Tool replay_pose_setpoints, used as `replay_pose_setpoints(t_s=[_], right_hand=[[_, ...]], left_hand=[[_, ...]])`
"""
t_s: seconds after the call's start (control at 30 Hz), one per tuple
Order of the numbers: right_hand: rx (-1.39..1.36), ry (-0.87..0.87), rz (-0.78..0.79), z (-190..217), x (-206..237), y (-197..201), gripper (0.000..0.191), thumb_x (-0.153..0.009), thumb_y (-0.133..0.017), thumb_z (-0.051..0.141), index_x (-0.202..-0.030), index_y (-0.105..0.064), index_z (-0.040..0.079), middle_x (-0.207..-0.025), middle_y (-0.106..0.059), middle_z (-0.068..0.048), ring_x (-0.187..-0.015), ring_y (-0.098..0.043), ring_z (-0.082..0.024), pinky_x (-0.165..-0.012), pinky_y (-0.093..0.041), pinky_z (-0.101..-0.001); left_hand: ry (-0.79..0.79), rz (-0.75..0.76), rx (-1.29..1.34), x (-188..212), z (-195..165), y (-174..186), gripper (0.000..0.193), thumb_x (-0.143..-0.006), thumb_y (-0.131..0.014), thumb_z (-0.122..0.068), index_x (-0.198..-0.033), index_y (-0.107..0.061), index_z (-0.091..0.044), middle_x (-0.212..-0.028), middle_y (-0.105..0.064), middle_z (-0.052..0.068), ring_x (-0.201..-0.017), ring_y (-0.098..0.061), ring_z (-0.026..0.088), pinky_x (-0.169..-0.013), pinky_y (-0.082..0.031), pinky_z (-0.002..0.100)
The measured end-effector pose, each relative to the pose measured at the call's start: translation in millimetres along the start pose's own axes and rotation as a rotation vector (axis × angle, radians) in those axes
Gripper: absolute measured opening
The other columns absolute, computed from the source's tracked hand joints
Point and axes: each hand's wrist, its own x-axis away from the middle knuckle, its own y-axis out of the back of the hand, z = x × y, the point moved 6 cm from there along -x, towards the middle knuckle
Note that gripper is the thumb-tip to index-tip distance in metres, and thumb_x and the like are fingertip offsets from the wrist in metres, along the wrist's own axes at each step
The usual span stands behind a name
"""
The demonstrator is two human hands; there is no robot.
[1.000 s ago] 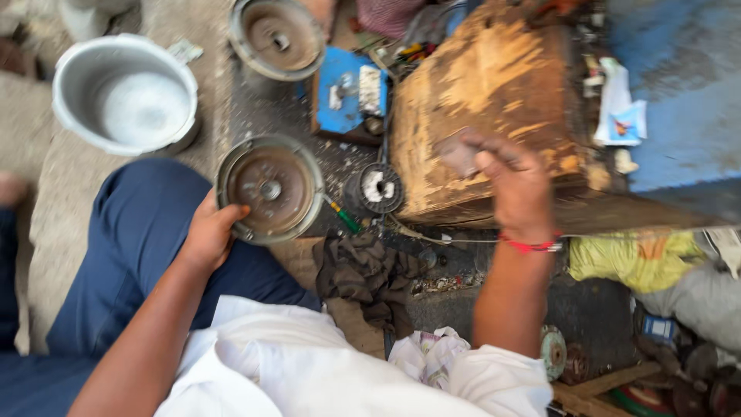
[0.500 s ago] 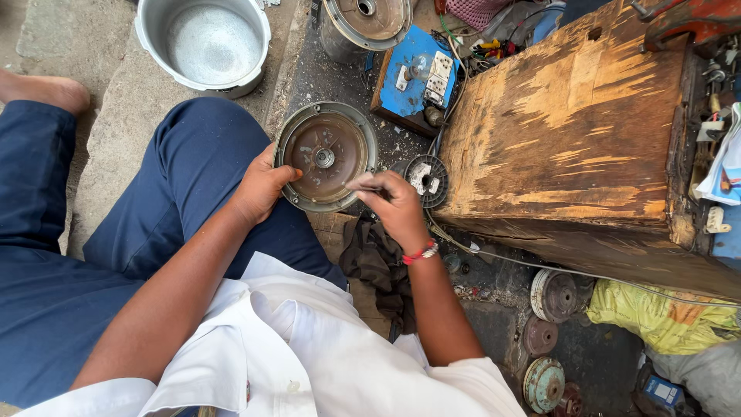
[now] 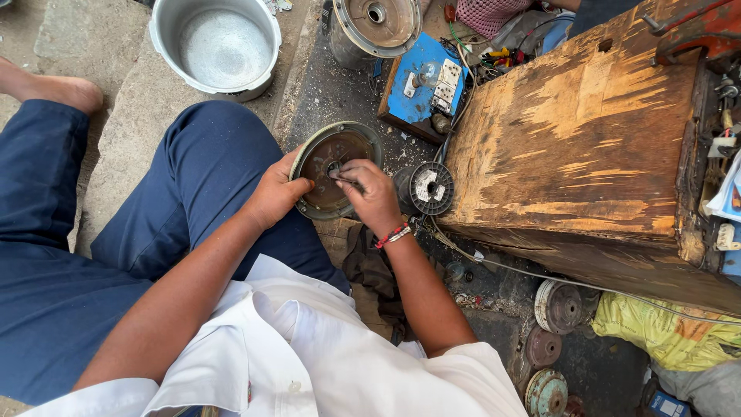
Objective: The person sits on the ground holding a round metal lid-like component on their lap and scrapes residue from its inner surface using a green-handled screwdriver-like tool. They then wipe the component with a dark cloth and continue scraping and wiping the surface.
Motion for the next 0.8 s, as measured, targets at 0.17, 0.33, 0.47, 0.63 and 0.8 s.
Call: replay_pose_setpoints(t_s=[0.17, 0.33, 0.47, 0.63, 0.8], right_hand=[[0.332, 0.127, 0.026, 18.3, -0.2, -2.6, 0.016, -0.082, -0.078, 0.004, -0.097, -0.072, 0.007, -0.105, -0.068, -0.005, -0.099, -0.069, -0.027, -0.086, -0.054, -0.0409], [0.495, 0.134, 0.046, 27.7, -3.4, -4.0, 0.018, -0.081, -0.078, 0.011, -0.099, -0.076, 0.012, -0.101, -0.066, -0.003, -0.092, -0.066, -0.025, -0.08, -0.051, -0.0424], [0.559, 0.143, 0.115, 27.4, -6.7, -5.3, 0.019, -0.083, -0.077, 0.013, -0.102, -0.078, 0.012, -0.097, -0.064, -0.003, -0.088, -0.063, -0.026, -0.077, -0.051, -0.0426], [0.646, 0.123, 0.22, 20.5, -9.8, -11.8, 0.02, -0.08, -0.075, 0.013, -0.1, -0.079, 0.013, -0.095, -0.062, -0.003, -0.089, -0.063, -0.025, -0.078, -0.053, -0.0419], [0.589, 0.088, 0.216, 10.9, -10.2, -12.0, 0.014, -0.084, -0.075, 0.016, -0.097, -0.079, 0.012, -0.094, -0.064, -0.005, -0.088, -0.066, -0.027, -0.076, -0.054, -0.043]], left_hand=[[-0.115, 0.014, -0.048, 1.1, -3.2, -3.6, 0.075, -0.08, -0.056, 0.007, -0.153, -0.047, -0.007, -0.136, -0.064, 0.007, -0.125, -0.059, 0.015, -0.109, -0.044, 0.029], [-0.12, 0.002, -0.116, 4.8, -5.6, -5.7, 0.073, -0.081, -0.056, 0.007, -0.152, -0.048, -0.008, -0.135, -0.066, 0.008, -0.123, -0.061, 0.015, -0.106, -0.047, 0.029], [-0.086, 0.012, -0.167, 6.9, -12.9, -9.5, 0.074, -0.082, -0.055, 0.006, -0.153, -0.047, -0.011, -0.13, -0.069, 0.01, -0.119, -0.064, 0.016, -0.104, -0.049, 0.03], [-0.06, 0.017, -0.252, 9.1, -20.9, -11.0, 0.076, -0.082, -0.054, 0.006, -0.154, -0.045, -0.015, -0.125, -0.071, 0.013, -0.114, -0.068, 0.017, -0.101, -0.051, 0.031], [-0.092, 0.021, -0.272, 9.2, -21.3, -11.9, 0.075, -0.082, -0.054, 0.005, -0.154, -0.046, -0.015, -0.123, -0.073, 0.014, -0.114, -0.068, 0.017, -0.101, -0.051, 0.031]])
